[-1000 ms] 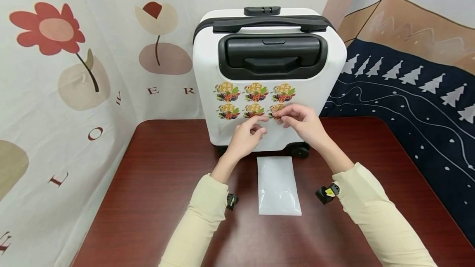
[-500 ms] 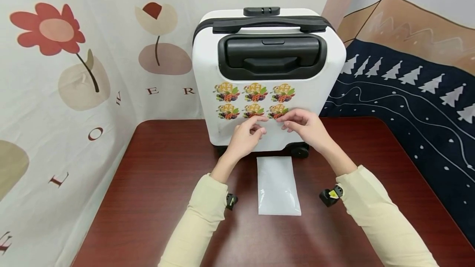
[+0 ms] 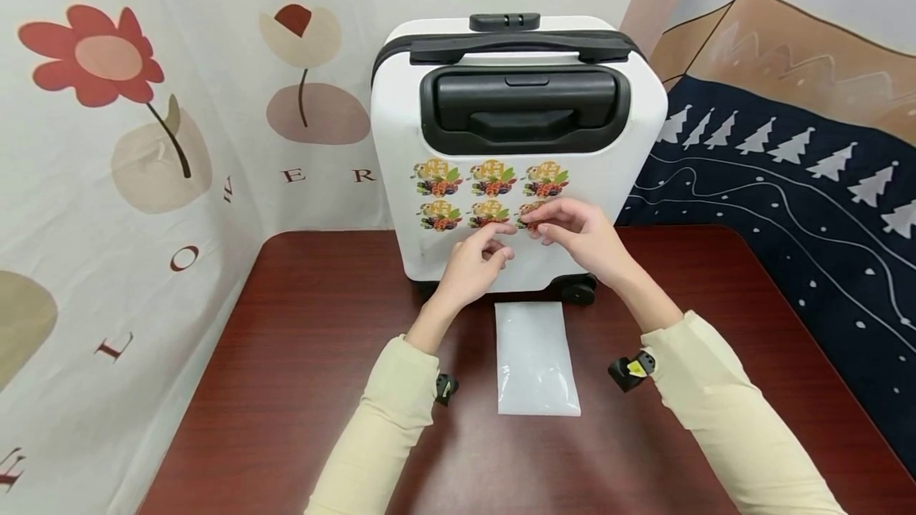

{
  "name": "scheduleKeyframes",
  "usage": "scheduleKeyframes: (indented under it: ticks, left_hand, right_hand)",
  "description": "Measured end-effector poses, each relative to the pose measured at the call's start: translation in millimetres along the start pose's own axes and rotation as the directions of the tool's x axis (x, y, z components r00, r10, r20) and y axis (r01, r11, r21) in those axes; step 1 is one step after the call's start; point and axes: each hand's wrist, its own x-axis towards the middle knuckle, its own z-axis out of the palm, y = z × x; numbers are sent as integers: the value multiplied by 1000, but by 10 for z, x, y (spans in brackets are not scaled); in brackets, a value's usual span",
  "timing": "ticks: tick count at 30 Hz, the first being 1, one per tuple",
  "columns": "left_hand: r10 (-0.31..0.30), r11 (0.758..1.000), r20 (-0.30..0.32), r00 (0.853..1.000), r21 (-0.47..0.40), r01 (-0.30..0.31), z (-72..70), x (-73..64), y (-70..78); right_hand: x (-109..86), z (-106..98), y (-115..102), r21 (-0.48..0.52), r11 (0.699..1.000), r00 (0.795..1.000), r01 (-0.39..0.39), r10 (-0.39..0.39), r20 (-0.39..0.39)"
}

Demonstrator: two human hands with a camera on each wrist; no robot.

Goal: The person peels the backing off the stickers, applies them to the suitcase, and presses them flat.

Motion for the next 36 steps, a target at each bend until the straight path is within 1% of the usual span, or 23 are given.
scheduleKeyframes:
  ticks: [5, 9, 13, 16, 19, 21, 23, 31, 36]
  left_hand:
    - [-4, 1000, 5, 1000, -3, 4, 5, -3, 2]
    - [-7, 1000, 12, 1000, -14, 8, 2, -7, 5]
    - [-9, 1000, 12, 1000, -16, 9, -3, -7, 1]
    - [-14, 1000, 11, 1000, -15, 14, -4, -10, -5]
    - [-15, 1000, 11, 1000, -14, 16, -4, -10, -10]
    - [-14, 1000, 11, 1000, -12, 15, -3, -12, -10]
    - [-13, 1000, 13, 1000, -12, 13, -3, -14, -11]
    - [-10, 1000, 19, 1000, -8, 10, 3, -14, -32]
    - [-10, 1000, 22, 1000, -20, 11, 13, -21, -38]
  right_hand:
    - [-70, -41, 139, -35, 997, 998, -68, 68, -4]
    - [-110, -56, 177, -54, 995, 996, -89, 89, -9]
    - [-109, -63, 122, -58, 995, 996, -82, 81, -24]
    - [-96, -75, 39, -26, 998, 997, -61, 60, -48]
    - [-83, -91, -37, 26, 999, 997, -20, 22, -72]
    - [-77, -101, -63, 47, 999, 997, 3, 1, -80]
    - [-77, -107, -65, 56, 998, 996, 10, -5, -86]
    - [-135, -123, 52, 26, 999, 994, -30, 32, -102]
    - [-173, -116, 123, 40, 998, 992, -51, 55, -112]
